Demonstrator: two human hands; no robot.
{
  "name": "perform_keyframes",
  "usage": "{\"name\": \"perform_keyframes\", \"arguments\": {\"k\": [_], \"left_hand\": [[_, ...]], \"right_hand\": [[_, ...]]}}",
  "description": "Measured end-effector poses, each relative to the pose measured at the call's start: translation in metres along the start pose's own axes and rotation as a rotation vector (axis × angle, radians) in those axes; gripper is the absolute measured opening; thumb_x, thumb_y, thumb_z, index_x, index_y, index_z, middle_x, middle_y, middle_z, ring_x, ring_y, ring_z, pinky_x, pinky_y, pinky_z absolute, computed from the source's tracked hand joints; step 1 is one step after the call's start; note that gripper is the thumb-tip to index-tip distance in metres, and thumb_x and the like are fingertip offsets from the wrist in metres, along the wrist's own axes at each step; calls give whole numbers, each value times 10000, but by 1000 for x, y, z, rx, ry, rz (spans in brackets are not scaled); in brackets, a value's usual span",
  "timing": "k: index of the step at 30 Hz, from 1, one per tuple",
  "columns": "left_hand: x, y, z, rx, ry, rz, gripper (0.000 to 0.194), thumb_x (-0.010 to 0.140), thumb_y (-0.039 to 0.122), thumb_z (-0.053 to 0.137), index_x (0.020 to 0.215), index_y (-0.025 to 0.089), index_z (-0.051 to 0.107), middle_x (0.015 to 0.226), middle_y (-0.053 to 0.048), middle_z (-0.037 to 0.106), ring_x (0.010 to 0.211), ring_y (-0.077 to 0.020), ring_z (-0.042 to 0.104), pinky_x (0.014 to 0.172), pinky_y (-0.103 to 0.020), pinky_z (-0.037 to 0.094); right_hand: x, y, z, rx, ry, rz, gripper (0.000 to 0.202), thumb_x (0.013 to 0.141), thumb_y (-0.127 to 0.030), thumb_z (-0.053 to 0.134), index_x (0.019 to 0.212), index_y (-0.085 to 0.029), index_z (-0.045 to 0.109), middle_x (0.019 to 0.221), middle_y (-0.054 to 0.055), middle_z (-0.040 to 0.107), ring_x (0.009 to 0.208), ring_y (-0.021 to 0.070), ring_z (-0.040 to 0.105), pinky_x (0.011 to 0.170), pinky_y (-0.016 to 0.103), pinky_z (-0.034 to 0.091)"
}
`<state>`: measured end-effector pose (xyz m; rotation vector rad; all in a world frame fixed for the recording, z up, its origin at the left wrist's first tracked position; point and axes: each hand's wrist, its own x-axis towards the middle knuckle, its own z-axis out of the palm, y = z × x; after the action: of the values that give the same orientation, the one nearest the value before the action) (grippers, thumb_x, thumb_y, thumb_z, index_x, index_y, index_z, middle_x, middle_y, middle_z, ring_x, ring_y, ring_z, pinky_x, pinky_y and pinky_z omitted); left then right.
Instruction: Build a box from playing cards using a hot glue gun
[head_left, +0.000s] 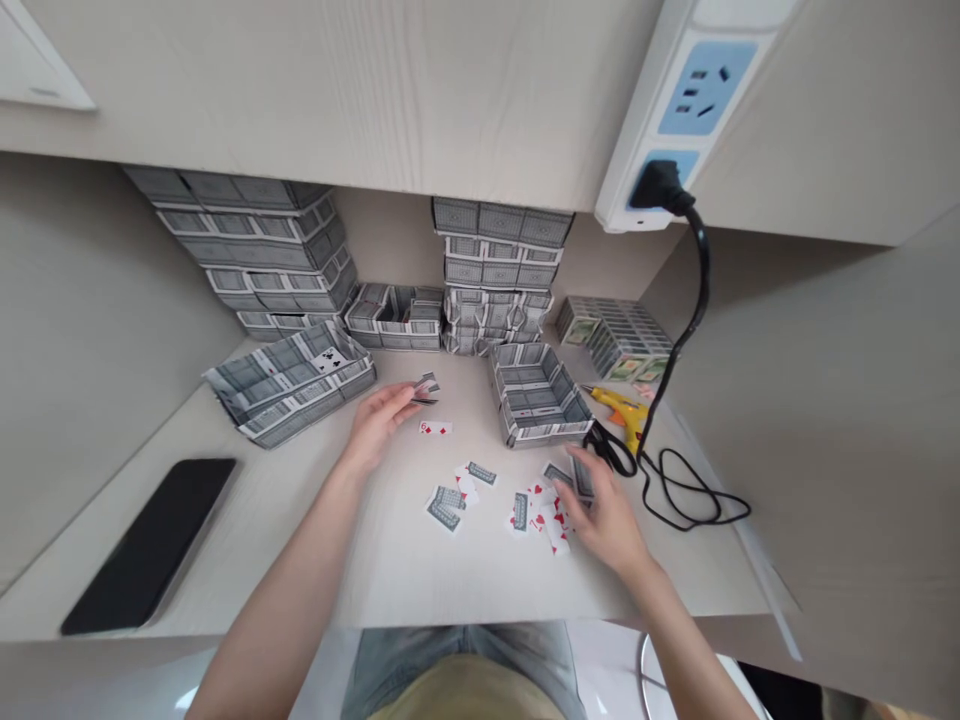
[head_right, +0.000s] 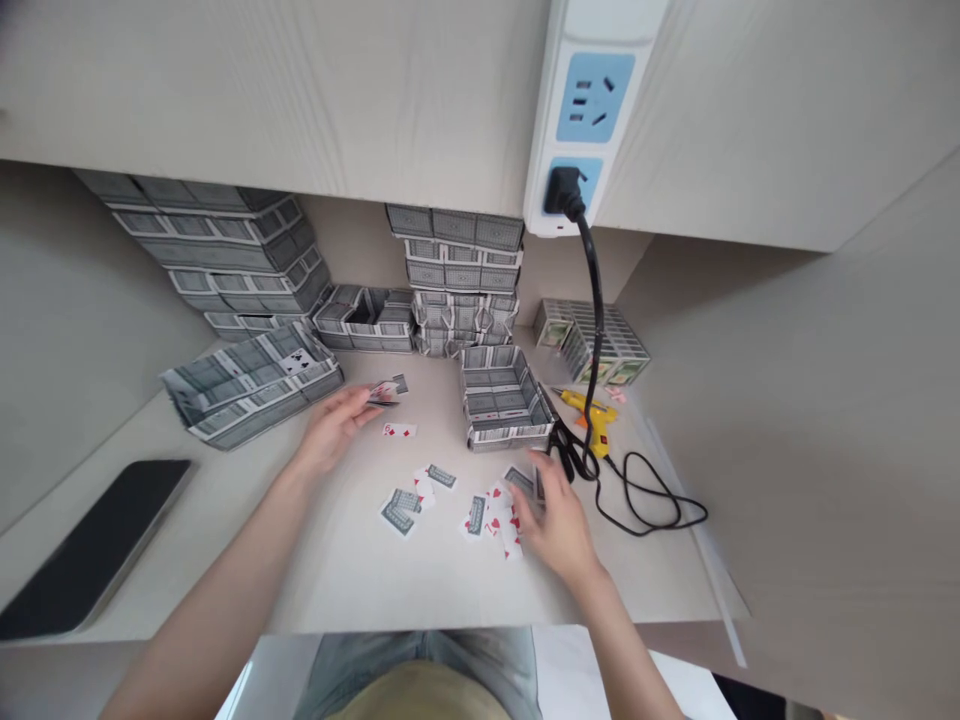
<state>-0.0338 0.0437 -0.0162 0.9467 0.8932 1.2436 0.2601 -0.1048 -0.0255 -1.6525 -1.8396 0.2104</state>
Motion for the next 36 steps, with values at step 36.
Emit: {"name": "perform_keyframes", "arguments": {"k": [36], "left_hand": [[18,0,-21,-207,184,84,206,618,245,709,787,150,641,779,-38,697,732,-166,647,791,-331,464]], "right_hand": [[85,-90,91,176,-175,-147,379,865,-253,400,1220,-123,433,1243,133,475,1163,186,425,978,320,349]]}}
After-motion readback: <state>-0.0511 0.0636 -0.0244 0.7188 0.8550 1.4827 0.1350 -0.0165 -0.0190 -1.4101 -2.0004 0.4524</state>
